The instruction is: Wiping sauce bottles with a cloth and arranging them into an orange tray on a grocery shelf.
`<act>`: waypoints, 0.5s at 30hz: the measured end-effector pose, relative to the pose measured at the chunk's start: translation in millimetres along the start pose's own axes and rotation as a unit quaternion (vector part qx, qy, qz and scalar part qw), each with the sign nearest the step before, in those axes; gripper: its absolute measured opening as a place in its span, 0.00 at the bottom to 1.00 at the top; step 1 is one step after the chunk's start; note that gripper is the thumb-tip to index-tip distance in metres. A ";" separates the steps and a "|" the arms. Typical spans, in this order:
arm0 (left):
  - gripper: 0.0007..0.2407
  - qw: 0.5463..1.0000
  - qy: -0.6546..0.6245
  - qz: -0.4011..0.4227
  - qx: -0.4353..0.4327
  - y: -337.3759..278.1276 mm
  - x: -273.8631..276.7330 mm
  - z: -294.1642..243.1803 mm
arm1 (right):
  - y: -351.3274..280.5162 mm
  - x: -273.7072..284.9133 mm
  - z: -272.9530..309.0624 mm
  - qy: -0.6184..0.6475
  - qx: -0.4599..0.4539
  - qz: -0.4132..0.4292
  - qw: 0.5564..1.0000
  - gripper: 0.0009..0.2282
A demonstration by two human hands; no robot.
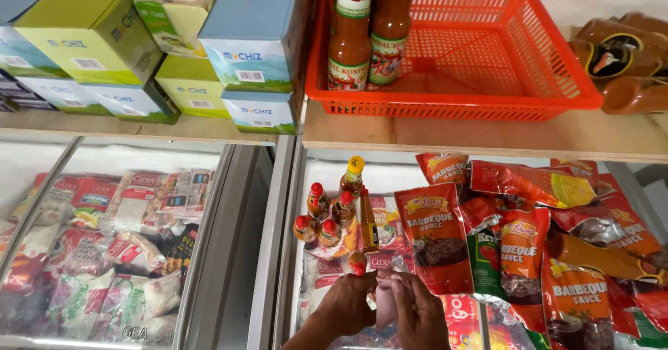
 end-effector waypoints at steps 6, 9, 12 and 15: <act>0.16 1.000 -0.007 0.009 0.002 1.6 19.0 -26.6 | 15.3 25.7 -66.7 0.261 -0.019 -0.124 0.957 0.16; 0.15 1.000 -0.018 0.000 0.012 1.3 21.0 -27.5 | -7.9 16.9 -49.0 0.237 0.143 0.014 0.961 0.17; 0.13 1.000 -0.008 -0.008 0.013 2.7 21.9 -18.1 | -21.2 -18.4 14.5 0.055 0.213 0.031 0.975 0.18; 0.14 0.999 -0.005 -0.008 0.036 -2.4 12.6 -4.0 | -18.6 -21.4 -0.7 -0.158 0.253 -0.055 0.953 0.17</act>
Point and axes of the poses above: each hand's wrist, its own y-axis towards the middle knuckle, its own x-axis out of the back of the hand, z = x × y, the point moved 3 cm from there along y, towards the middle knuckle, and after that the axes turned 3 degrees about y, right-handed, at the moved point
